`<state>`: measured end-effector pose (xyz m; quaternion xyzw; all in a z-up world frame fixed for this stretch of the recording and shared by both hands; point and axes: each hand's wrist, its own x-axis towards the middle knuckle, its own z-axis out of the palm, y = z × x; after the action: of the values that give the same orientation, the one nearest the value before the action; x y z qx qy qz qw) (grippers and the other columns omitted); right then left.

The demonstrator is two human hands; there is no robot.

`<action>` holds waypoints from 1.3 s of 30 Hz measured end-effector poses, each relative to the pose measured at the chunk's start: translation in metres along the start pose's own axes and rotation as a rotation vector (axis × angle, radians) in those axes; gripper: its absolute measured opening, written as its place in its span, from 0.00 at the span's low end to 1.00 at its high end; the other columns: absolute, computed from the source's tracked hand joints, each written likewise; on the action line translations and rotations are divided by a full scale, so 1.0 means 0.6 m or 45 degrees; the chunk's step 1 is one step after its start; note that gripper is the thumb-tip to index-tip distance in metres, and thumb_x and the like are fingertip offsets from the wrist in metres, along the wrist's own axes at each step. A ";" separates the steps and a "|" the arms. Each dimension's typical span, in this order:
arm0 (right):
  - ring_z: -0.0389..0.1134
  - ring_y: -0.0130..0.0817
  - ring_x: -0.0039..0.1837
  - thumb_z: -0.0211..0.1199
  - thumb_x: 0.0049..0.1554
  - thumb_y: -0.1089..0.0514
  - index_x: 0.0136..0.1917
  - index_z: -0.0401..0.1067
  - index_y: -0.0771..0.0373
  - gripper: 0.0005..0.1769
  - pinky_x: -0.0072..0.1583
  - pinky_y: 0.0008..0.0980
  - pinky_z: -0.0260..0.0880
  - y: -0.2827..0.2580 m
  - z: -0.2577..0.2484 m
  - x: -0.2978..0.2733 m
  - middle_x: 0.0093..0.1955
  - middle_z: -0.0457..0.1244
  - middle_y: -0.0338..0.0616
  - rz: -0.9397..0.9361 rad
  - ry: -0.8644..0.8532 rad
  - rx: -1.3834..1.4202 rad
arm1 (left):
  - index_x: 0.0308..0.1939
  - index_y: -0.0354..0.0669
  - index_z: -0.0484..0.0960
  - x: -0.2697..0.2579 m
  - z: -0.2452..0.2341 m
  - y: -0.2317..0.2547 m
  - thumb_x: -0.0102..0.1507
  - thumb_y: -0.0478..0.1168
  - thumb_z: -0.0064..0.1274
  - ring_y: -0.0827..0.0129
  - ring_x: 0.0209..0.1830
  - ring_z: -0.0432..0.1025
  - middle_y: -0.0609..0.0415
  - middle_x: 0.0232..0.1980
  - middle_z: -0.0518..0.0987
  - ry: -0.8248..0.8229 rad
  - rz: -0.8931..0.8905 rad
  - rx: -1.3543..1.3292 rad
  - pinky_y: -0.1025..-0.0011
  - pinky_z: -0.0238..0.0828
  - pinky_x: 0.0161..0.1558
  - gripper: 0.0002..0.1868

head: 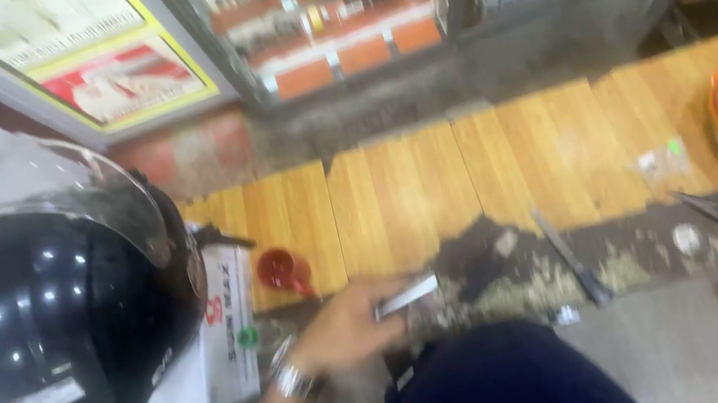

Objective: The person assembles a lock cylinder by inserting a key into a metal housing, then placing a spring and a small metal pin into the assembly. They use pliers to adjust the components and repeatedly insert and remove the key to test the fit.

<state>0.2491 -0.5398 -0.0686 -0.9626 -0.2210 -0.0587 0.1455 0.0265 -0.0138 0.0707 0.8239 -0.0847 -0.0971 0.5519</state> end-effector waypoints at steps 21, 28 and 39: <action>0.70 0.67 0.58 0.59 0.64 0.36 0.70 0.73 0.55 0.29 0.54 0.66 0.70 -0.098 0.291 0.069 0.66 0.61 0.60 0.803 -0.385 -0.026 | 0.40 0.48 0.82 0.062 0.075 -0.234 0.68 0.34 0.48 0.80 0.19 0.58 0.60 0.26 0.71 -0.210 0.172 -1.300 0.81 0.56 0.23 0.07; 0.65 0.58 0.60 0.65 0.66 0.46 0.76 0.66 0.62 0.31 0.58 0.61 0.66 -0.309 0.142 0.111 0.68 0.58 0.62 0.791 -0.164 0.322 | 0.46 0.48 0.82 0.036 0.061 -0.185 0.67 0.38 0.52 0.83 0.18 0.58 0.65 0.26 0.70 -0.071 -0.005 -0.838 0.84 0.58 0.22 0.06; 0.70 0.56 0.63 0.46 0.67 0.42 0.70 0.72 0.58 0.28 0.66 0.58 0.66 -0.568 0.063 0.105 0.54 0.70 0.59 -0.009 -0.434 1.182 | 0.54 0.42 0.77 0.051 0.102 -0.171 0.63 0.36 0.52 0.72 0.30 0.65 0.58 0.31 0.69 -0.154 -0.101 -1.150 0.76 0.59 0.29 0.15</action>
<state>0.1562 -0.2095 -0.0066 -0.7913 -0.2478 0.2037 0.5205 0.0442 -0.0373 -0.0491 0.4960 -0.0344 -0.1935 0.8458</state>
